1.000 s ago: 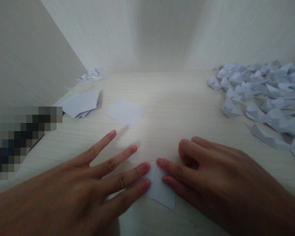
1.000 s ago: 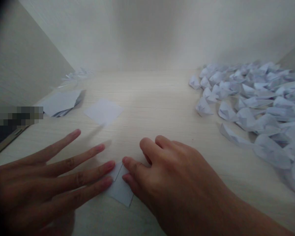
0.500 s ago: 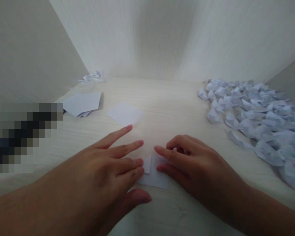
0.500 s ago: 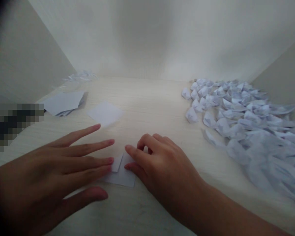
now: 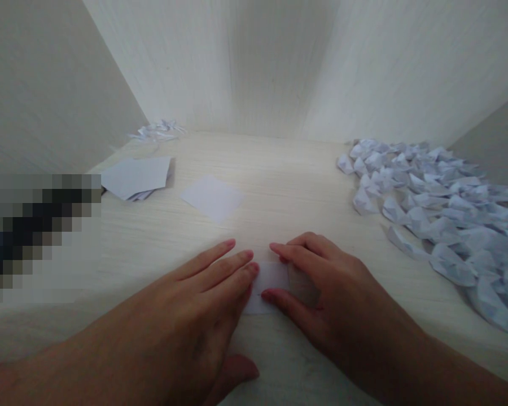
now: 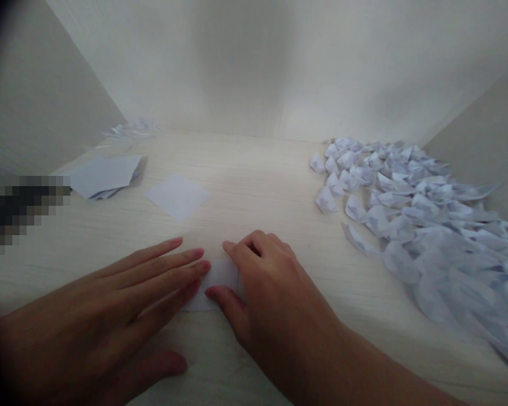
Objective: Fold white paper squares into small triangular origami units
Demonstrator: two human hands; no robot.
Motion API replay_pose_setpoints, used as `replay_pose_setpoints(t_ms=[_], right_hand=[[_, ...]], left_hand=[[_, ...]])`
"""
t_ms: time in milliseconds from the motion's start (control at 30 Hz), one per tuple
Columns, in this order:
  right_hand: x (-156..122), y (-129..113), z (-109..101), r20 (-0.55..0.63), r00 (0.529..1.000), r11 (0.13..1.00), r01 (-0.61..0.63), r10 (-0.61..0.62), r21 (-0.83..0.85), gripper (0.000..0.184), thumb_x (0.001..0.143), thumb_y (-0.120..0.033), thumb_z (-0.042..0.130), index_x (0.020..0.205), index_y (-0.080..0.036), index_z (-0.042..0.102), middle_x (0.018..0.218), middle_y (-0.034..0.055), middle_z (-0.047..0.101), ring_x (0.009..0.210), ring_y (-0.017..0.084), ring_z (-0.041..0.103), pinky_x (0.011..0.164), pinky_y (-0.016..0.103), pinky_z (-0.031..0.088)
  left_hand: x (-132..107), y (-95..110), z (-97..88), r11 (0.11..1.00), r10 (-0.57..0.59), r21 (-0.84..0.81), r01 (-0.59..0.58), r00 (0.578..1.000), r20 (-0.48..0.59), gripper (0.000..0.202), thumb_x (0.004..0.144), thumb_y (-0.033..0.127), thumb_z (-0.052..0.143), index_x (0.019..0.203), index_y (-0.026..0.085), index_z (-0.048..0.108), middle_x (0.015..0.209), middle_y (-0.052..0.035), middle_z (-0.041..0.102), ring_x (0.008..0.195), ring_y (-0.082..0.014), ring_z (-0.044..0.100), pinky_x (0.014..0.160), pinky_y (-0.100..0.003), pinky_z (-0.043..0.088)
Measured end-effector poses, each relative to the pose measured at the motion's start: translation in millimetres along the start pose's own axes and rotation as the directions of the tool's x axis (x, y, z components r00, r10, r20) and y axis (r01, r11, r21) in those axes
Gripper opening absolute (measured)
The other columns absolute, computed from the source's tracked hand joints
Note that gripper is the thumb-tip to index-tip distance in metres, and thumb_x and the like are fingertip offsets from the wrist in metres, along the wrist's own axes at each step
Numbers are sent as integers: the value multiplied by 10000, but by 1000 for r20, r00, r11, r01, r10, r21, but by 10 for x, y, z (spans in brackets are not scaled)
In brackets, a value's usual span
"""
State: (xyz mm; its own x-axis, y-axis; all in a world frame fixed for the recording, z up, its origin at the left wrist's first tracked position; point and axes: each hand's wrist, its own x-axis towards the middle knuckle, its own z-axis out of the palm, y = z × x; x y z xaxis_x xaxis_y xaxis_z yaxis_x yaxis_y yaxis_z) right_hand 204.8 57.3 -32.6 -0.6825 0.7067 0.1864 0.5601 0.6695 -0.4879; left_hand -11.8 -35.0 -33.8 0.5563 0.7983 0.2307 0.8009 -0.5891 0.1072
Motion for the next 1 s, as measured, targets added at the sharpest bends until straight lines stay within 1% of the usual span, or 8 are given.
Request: replay_pose_setpoints(t_ms=[133, 267, 367, 567, 733, 833, 900, 1000], right_hand=[[-2, 0, -44, 63, 998, 999, -29, 30, -27, 227, 819, -262, 794, 1016, -198, 702, 995, 67, 691, 918, 237, 664, 823, 398, 561], [-10, -4, -68, 88, 994, 996, -62, 67, -59, 285, 791, -302, 820, 1011, -193, 675, 1001, 70, 681, 927, 250, 656, 803, 398, 548], [-14, -30, -68, 108, 991, 996, -78, 84, -51, 225, 813, -301, 796, 961, -198, 662, 969, 60, 666, 917, 243, 644, 800, 395, 542], [-78, -69, -89, 127, 990, 997, -47, 55, -61, 180, 820, -265, 780, 915, -209, 637, 1006, 66, 660, 923, 234, 639, 784, 365, 531], [-130, -96, -110, 115, 991, 994, -53, 64, -91, 232, 838, -285, 769, 1025, -217, 650, 994, 58, 694, 888, 236, 667, 791, 370, 524], [-125, -126, -128, 138, 985, 994, -101, 104, -28, 197, 854, -290, 749, 1013, -217, 658, 945, 44, 705, 841, 209, 675, 753, 331, 519], [-103, -145, -156, 150, 978, 988, -152, 146, 34, 232, 830, -287, 765, 1026, -222, 659, 931, 35, 710, 820, 195, 676, 716, 302, 518], [-61, -169, -201, 170, 962, 967, -234, 215, 100, 290, 787, -245, 782, 1049, -227, 661, 862, 11, 705, 736, 172, 662, 643, 274, 511]], left_hand=[[-57, 15, 38, 997, 31, 69, -31, 999, 5, 616, 923, 386, 652, 1454, 103, 519, 1479, -178, 560, 1403, -324, 494, 1216, -457, 391], [-41, 19, 18, 998, 50, 33, -50, 999, 20, 679, 922, 493, 629, 1453, 87, 513, 1463, -203, 567, 1396, -339, 499, 1201, -475, 408], [-29, 37, -5, 999, 48, -8, -47, 998, 39, 696, 927, 522, 609, 1465, 95, 496, 1471, -200, 560, 1392, -342, 502, 1197, -490, 408], [-56, 49, -31, 993, 116, -20, -115, 993, 39, 662, 915, 451, 622, 1473, 124, 481, 1498, -170, 540, 1399, -318, 494, 1220, -443, 368], [-77, 21, 13, 985, 163, -76, -158, 985, 58, 662, 897, 427, 594, 1486, 149, 473, 1517, -130, 529, 1413, -301, 475, 1241, -402, 328], [-105, 69, 32, 994, 93, -63, -88, 993, 77, 667, 884, 395, 606, 1501, 184, 463, 1534, -104, 515, 1431, -309, 451, 1242, -424, 324], [-119, 113, 34, 997, 47, -64, -44, 998, 48, 642, 887, 389, 608, 1488, 199, 484, 1517, -94, 537, 1430, -315, 453, 1242, -437, 322], [-119, 150, 42, 996, 49, -77, -48, 999, 12, 616, 904, 393, 594, 1482, 207, 494, 1484, -90, 572, 1412, -305, 478, 1236, -438, 330]])
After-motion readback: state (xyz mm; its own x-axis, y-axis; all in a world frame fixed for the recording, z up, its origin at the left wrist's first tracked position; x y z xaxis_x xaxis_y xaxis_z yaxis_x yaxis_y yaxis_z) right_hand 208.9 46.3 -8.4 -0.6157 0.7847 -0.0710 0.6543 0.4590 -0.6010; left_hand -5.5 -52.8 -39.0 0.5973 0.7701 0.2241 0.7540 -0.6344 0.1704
